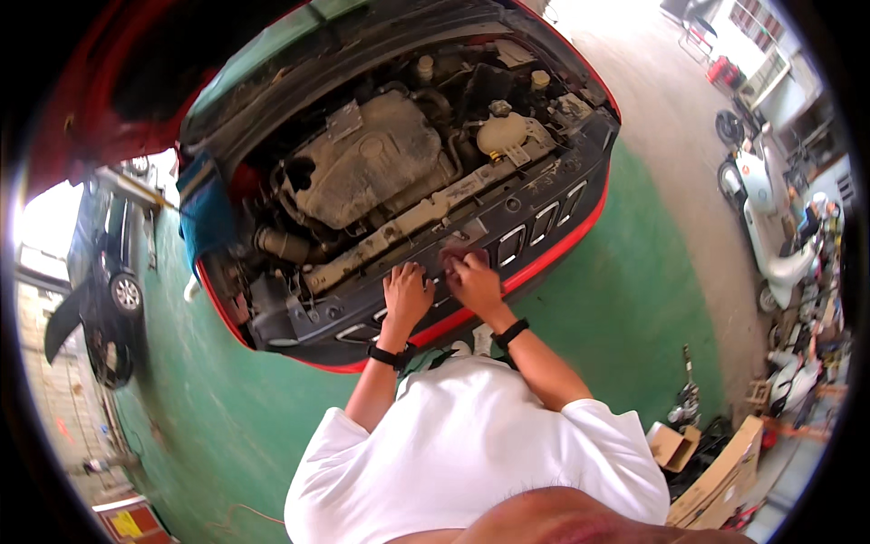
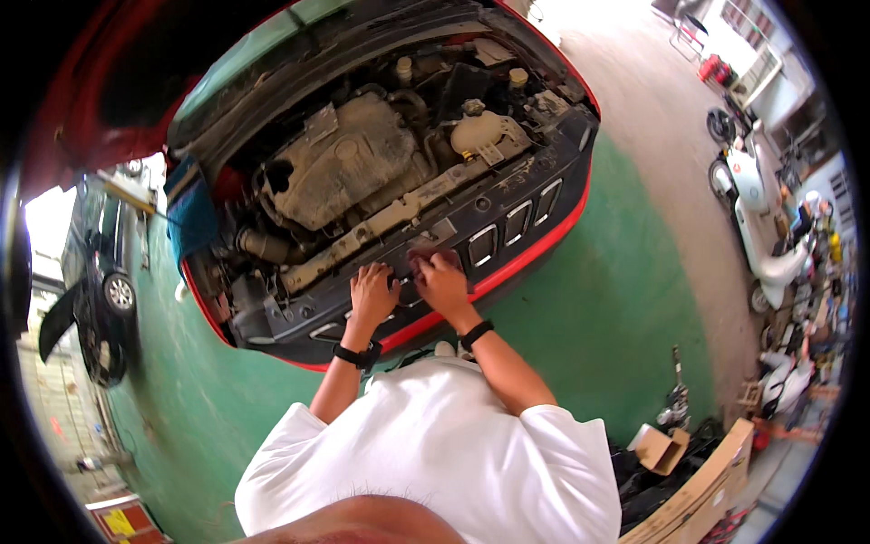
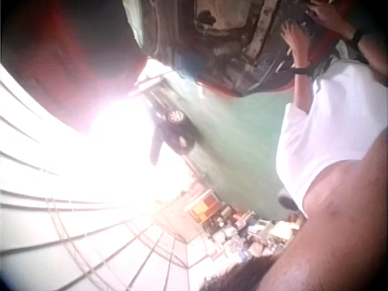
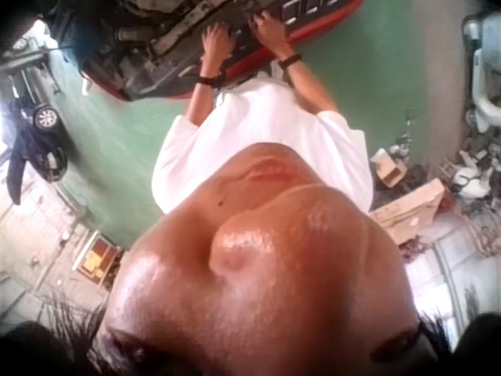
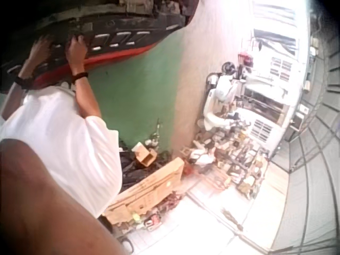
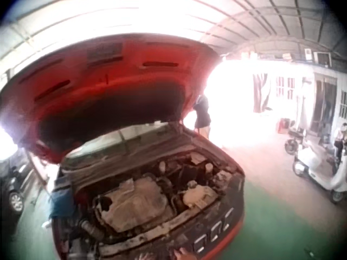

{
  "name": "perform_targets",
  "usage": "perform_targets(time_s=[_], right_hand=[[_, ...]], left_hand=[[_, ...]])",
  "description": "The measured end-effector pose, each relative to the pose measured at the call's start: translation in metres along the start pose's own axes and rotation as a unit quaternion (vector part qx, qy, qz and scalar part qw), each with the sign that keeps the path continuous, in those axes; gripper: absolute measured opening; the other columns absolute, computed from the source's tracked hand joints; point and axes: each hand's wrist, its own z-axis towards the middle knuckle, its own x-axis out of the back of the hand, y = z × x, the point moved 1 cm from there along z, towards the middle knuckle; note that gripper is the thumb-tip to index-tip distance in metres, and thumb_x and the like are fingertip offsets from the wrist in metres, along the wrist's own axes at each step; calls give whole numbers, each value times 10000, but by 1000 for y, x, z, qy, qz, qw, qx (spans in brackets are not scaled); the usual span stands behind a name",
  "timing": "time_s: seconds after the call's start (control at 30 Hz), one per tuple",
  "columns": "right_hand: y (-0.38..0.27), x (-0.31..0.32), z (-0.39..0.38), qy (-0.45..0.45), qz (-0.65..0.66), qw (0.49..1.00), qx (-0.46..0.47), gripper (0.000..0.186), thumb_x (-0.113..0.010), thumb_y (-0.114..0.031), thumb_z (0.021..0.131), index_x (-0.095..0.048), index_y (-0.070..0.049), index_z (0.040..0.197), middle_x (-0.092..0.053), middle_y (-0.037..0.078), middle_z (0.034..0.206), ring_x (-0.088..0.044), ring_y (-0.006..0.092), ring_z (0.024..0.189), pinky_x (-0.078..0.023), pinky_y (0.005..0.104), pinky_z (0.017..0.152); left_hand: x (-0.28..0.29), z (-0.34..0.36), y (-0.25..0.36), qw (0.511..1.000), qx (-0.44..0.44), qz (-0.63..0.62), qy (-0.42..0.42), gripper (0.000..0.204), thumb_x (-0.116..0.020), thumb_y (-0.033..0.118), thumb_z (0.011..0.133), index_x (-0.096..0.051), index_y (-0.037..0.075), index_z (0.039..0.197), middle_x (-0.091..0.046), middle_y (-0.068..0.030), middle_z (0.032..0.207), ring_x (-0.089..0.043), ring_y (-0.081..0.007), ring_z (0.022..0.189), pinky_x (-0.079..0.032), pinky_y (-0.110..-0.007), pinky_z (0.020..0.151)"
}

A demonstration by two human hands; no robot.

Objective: The person cleans a red car by wiping its front bumper, grille, fender, and hood with a cloth.

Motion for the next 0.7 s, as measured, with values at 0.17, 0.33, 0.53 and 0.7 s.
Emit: perform_targets(time_s=[0.17, 0.33, 0.53, 0.7], right_hand=[[-4, 6, -1, -39, -18, 998, 38, 267, -704, -240, 863, -738, -214, 1126, -627, 83, 937, -690, 330, 797, -577, 451, 644], [37, 33, 22, -31, -51, 993, -104, 246, -677, -269, 879, -734, -204, 1109, -640, 101, 985, -687, 352, 835, -581, 477, 687], [15, 19, 14, -36, -94, 990, -102, 200, -686, -279, 876, -743, -152, 1019, -648, 102, 964, -694, 363, 813, -579, 481, 679], [-17, -1, -3, -46, -60, 995, -66, 222, -680, -279, 868, -754, -146, 1029, -652, 103, 972, -703, 345, 830, -584, 466, 681]], left_hand=[[-6, -4, -1, 998, 27, -43, 36, 331, -707, 231, 840, -727, 76, 1132, -661, -76, 1195, -571, -314, 1190, -476, -489, 939], [-10, -1, -6, 998, 19, -46, 29, 296, -702, 217, 847, -747, 86, 1107, -662, -61, 1210, -569, -306, 1200, -489, -493, 922], [-19, -17, -10, 999, 12, -44, 29, 396, -687, 218, 851, -712, 104, 1230, -639, -55, 1323, -543, -308, 1275, -470, -500, 998], [-32, -28, -14, 999, -5, 0, 38, 588, -672, 226, 859, -572, 118, 1429, -544, -57, 1489, -455, -301, 1406, -358, -524, 1126]])
